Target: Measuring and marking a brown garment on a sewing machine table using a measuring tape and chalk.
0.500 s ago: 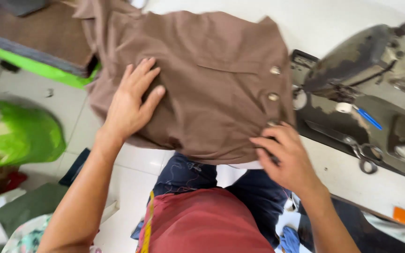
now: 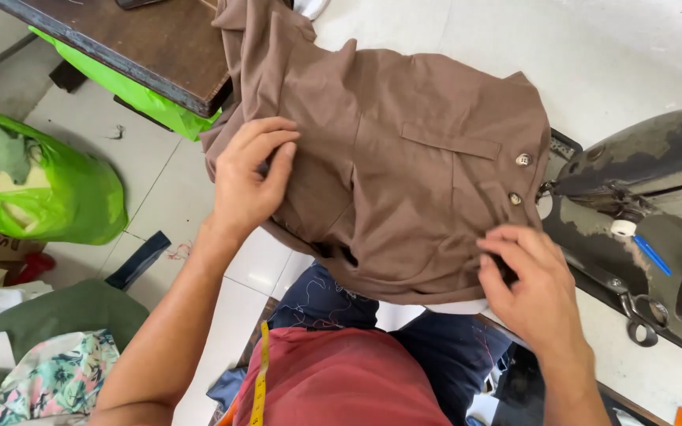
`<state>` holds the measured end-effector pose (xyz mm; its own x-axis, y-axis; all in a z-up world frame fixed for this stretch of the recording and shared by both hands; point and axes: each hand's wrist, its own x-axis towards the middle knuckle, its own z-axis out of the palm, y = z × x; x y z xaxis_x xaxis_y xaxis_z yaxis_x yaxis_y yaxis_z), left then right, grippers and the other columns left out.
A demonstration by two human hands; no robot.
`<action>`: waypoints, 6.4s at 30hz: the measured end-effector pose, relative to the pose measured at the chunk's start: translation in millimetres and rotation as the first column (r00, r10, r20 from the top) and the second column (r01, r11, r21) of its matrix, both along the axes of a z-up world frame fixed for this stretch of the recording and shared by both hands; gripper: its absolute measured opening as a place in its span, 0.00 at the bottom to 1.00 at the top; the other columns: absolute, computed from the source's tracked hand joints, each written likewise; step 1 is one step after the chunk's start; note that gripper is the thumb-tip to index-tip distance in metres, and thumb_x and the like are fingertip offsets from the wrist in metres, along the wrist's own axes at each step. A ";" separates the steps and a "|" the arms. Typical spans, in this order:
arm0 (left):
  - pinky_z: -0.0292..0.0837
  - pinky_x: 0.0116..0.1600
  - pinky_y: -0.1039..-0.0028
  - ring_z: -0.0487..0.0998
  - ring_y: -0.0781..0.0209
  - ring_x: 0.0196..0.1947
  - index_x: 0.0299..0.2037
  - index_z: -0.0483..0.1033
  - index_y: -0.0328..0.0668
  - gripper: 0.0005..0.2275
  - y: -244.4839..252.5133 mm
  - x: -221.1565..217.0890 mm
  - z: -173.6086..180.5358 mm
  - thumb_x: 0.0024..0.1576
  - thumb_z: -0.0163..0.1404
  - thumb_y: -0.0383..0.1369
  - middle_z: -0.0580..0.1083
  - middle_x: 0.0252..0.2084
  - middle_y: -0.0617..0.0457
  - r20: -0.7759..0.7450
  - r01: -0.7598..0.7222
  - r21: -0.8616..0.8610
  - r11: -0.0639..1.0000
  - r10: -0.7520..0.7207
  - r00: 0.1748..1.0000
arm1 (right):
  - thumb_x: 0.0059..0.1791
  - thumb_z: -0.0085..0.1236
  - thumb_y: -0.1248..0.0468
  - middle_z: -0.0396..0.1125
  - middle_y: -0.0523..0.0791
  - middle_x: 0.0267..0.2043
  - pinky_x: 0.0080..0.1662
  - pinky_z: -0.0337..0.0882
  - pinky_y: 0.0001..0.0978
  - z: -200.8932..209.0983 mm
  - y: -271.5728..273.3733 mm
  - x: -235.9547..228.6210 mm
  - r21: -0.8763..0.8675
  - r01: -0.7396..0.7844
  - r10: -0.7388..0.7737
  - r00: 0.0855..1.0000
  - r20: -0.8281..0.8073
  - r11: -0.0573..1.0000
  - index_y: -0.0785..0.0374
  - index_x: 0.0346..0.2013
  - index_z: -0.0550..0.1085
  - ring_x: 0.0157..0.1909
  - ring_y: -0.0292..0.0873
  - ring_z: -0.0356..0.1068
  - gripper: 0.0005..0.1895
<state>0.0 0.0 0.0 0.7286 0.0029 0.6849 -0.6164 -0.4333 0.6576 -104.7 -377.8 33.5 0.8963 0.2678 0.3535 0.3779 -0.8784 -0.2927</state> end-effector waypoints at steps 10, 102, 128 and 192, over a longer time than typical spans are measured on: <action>0.78 0.46 0.56 0.80 0.40 0.39 0.43 0.80 0.33 0.06 -42.4 109.0 -0.1 0.59 0.55 0.24 0.76 0.41 0.42 -0.121 0.099 0.328 0.939 -0.062 0.991 | 0.53 0.53 0.49 0.50 0.64 0.72 0.64 0.57 0.62 8.4 52.6 121.3 -0.187 0.385 -0.418 0.888 -0.194 0.904 0.74 0.73 0.56 0.72 0.67 0.52 0.42; 0.35 0.73 0.38 0.50 0.34 0.76 0.74 0.61 0.46 0.40 -47.9 128.8 0.2 0.62 0.32 0.67 0.54 0.76 0.30 -0.047 0.073 0.883 0.464 -0.067 0.997 | 0.47 0.48 0.31 0.26 0.57 0.81 0.71 0.29 0.62 18.2 63.0 43.4 -0.304 0.022 -0.163 0.879 -0.448 0.952 0.70 0.76 0.41 0.81 0.57 0.26 0.59; 0.53 0.73 0.44 0.66 0.40 0.69 0.55 0.78 0.37 0.16 -59.2 -36.3 12.2 0.63 0.52 0.40 0.71 0.65 0.42 -0.092 0.233 0.453 0.860 -0.215 0.972 | 0.46 0.44 0.28 0.30 0.55 0.82 0.68 0.32 0.74 -15.5 70.0 83.5 -0.315 -0.038 -0.071 0.942 -0.327 0.948 0.55 0.78 0.45 0.80 0.64 0.27 0.55; 0.62 0.14 0.80 0.67 0.67 0.11 0.44 0.70 0.41 0.08 -12.1 -56.3 -101.2 0.64 0.54 0.35 0.71 0.24 0.54 -0.714 -0.570 -0.614 0.546 -0.076 0.696 | 0.55 0.63 0.67 0.68 0.48 0.33 0.40 0.69 0.39 4.0 131.5 105.8 0.454 0.048 -0.042 0.999 -0.024 0.890 0.60 0.47 0.74 0.37 0.48 0.70 0.07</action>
<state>-56.3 -12.1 -101.2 0.8049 0.5171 -0.2912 0.1051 0.3588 0.9275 1.1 -246.3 37.5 0.9088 0.0399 0.4153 0.3346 -0.6643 -0.6684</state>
